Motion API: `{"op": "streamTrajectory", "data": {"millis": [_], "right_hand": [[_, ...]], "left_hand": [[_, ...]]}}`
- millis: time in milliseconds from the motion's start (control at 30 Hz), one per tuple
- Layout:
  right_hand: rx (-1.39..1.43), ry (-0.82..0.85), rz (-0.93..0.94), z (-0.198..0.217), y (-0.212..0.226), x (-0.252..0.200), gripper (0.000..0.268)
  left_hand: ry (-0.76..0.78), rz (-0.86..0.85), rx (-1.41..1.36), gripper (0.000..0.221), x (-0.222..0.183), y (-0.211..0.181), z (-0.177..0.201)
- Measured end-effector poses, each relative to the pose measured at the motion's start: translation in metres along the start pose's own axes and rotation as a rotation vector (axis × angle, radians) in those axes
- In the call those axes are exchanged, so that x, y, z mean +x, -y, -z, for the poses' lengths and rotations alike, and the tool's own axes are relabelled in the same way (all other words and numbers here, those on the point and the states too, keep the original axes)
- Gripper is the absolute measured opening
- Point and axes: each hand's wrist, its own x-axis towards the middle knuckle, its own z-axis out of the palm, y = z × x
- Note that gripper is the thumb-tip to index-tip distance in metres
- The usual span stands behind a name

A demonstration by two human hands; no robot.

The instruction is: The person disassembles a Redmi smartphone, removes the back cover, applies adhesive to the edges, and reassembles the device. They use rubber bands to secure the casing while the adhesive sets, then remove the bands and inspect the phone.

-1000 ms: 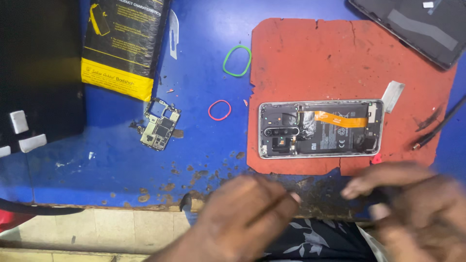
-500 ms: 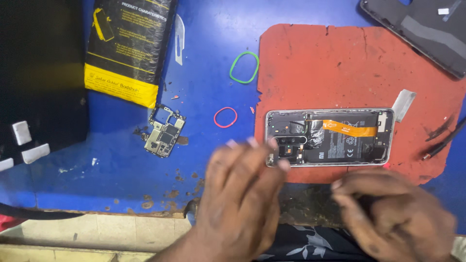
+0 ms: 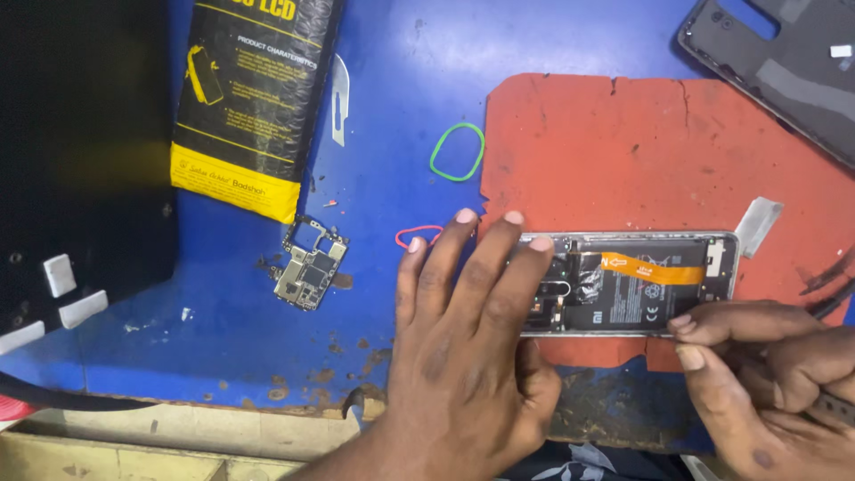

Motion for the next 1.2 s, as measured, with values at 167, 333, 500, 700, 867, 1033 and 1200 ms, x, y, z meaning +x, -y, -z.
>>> {"op": "streamTrajectory", "data": {"millis": [167, 333, 500, 700, 867, 1033, 1200], "right_hand": [[-0.048, -0.014, -0.06, 0.0, 0.005, 0.0, 0.021], [-0.004, -0.031, -0.065, -0.001, 0.009, 0.003, 0.024], [0.022, -0.019, -0.017, 0.0, 0.006, 0.002, 0.029], [0.045, 0.009, 0.003, 0.002, 0.002, 0.007, 0.031], [-0.008, 0.065, 0.067, 0.007, 0.006, 0.009, 0.036], [0.135, 0.042, -0.026, 0.01, 0.017, 0.01, 0.035], [0.299, 0.061, -0.04, 0.007, 0.025, 0.015, 0.036]], "left_hand": [[-0.021, 0.005, -0.018, 0.08, -0.001, 0.003, -0.003], [-0.021, -0.017, -0.041, 0.078, -0.003, 0.006, -0.002], [-0.023, -0.021, -0.055, 0.078, -0.004, 0.005, -0.001], [-0.033, -0.008, -0.035, 0.073, -0.004, 0.003, -0.004], [-0.016, -0.014, -0.052, 0.073, -0.004, 0.005, -0.003], [-0.023, -0.042, -0.06, 0.073, -0.004, 0.007, -0.001], [-0.043, -0.049, -0.056, 0.074, -0.004, 0.005, -0.002]]}}
